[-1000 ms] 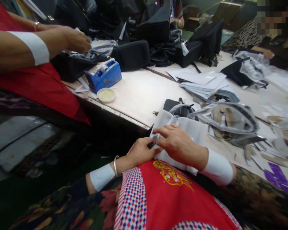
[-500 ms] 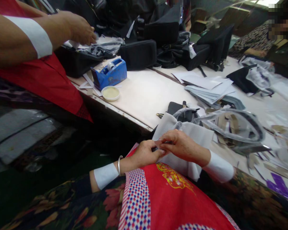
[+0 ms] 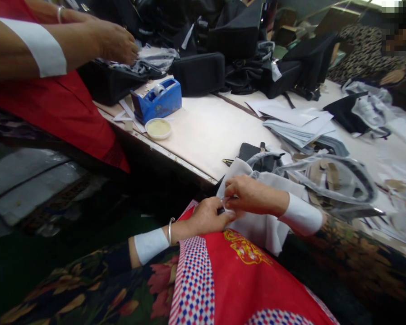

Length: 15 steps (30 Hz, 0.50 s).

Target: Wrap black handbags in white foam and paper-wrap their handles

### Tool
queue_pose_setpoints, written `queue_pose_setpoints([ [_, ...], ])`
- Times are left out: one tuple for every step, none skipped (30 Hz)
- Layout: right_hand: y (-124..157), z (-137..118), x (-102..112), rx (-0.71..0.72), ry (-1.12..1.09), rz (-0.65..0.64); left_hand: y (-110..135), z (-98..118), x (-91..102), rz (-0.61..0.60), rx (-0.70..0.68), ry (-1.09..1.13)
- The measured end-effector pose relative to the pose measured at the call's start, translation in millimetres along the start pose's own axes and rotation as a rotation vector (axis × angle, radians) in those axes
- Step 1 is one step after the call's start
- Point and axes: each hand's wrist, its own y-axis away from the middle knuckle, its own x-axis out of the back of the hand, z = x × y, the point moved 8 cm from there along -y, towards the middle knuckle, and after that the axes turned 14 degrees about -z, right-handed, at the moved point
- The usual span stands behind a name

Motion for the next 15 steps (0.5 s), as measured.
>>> queue_pose_setpoints([
  [0.0,-2.7,0.7,-0.001,0.032,0.023,0.0,-0.2,0.2,0.002,0.005,-0.009],
  [0.3,-5.6,1.3,0.000,0.065,0.048,-0.1,-0.3,0.4,0.001,0.008,-0.017],
  [0.9,-8.6,1.5,0.003,0.092,0.073,-0.3,-0.4,0.5,-0.003,0.007,-0.026],
  [1.7,-11.0,1.3,0.007,0.114,0.097,-0.6,-0.2,0.3,-0.013,0.000,-0.035],
  [2.6,-12.6,0.8,0.010,0.129,0.117,-1.1,0.0,-0.1,-0.028,-0.011,-0.044],
  [3.6,-13.3,0.0,0.013,0.141,0.133,-1.7,0.1,-0.8,-0.045,-0.023,-0.053],
  [4.7,-13.5,-0.6,0.017,0.153,0.146,-2.2,0.0,-1.6,-0.063,-0.034,-0.062],
  [5.9,-13.5,-1.0,0.027,0.163,0.153,-2.8,-0.5,-2.4,-0.078,-0.039,-0.073],
  [7.0,-13.3,-1.3,0.042,0.168,0.151,-3.2,-1.6,-2.5,-0.082,-0.035,-0.085],
  [8.0,-13.2,-1.6,0.063,0.167,0.136,-3.4,-2.5,-2.3,-0.079,-0.030,-0.096],
  [8.8,-13.6,-1.9,0.090,0.161,0.109,-3.5,-2.8,-2.2,-0.074,-0.028,-0.107],
  [9.4,-14.4,-1.8,0.115,0.156,0.075,-3.5,-2.3,-2.4,-0.073,-0.032,-0.114],
  [9.8,-15.2,-1.5,0.131,0.157,0.036,-3.5,-1.0,-3.0,-0.077,-0.045,-0.117],
  [9.6,-16.1,-1.2,0.136,0.167,-0.004,-3.4,0.5,-4.0,-0.085,-0.060,-0.113],
  [8.8,-16.8,-0.8,0.130,0.186,-0.040,-3.5,1.5,-5.1,-0.096,-0.070,-0.104],
])
